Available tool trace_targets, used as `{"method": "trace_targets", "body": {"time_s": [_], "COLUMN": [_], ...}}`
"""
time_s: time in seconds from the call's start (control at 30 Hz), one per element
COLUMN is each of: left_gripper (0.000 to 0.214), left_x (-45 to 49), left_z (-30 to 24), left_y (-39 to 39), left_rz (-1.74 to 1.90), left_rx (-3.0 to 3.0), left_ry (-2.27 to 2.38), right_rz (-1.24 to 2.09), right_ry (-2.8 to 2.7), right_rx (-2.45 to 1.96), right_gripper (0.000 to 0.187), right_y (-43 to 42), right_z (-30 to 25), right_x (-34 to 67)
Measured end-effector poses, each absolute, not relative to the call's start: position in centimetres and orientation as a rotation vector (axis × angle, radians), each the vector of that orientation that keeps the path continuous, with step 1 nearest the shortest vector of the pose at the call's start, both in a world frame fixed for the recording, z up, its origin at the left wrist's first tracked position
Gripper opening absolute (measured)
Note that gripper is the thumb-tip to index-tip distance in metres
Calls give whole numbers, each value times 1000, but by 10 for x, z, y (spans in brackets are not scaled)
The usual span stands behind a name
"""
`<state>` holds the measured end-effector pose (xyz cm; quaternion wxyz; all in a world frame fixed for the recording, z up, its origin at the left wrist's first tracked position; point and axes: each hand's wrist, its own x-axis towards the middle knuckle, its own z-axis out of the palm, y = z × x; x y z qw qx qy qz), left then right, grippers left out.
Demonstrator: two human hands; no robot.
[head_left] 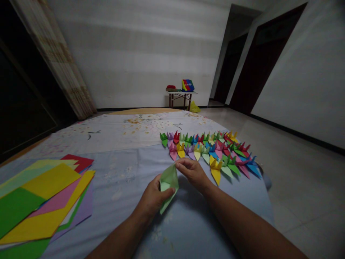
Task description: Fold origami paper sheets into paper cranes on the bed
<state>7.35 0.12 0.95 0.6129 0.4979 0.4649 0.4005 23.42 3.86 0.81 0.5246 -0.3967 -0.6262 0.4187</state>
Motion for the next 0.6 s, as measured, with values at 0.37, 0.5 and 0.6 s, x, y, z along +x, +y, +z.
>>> {"method": "trace_targets", "body": {"time_s": [0.37, 0.5, 0.6], "left_gripper": [51, 51, 50], "left_x": [76, 77, 76], "left_z": [13, 14, 13], "left_y": [-2, -2, -1], "left_rz": [932, 939, 940], "left_rx": [1185, 1191, 1198], "left_ry": [1114, 1111, 1108], "right_rz": [1004, 985, 963], "right_ry": [-1453, -1468, -1486], "right_rx": [-993, -1023, -1042], "right_gripper": [26, 28, 28], "right_y": [41, 42, 42], "right_z": [-1, -2, 0], "right_x": [233, 233, 233]}}
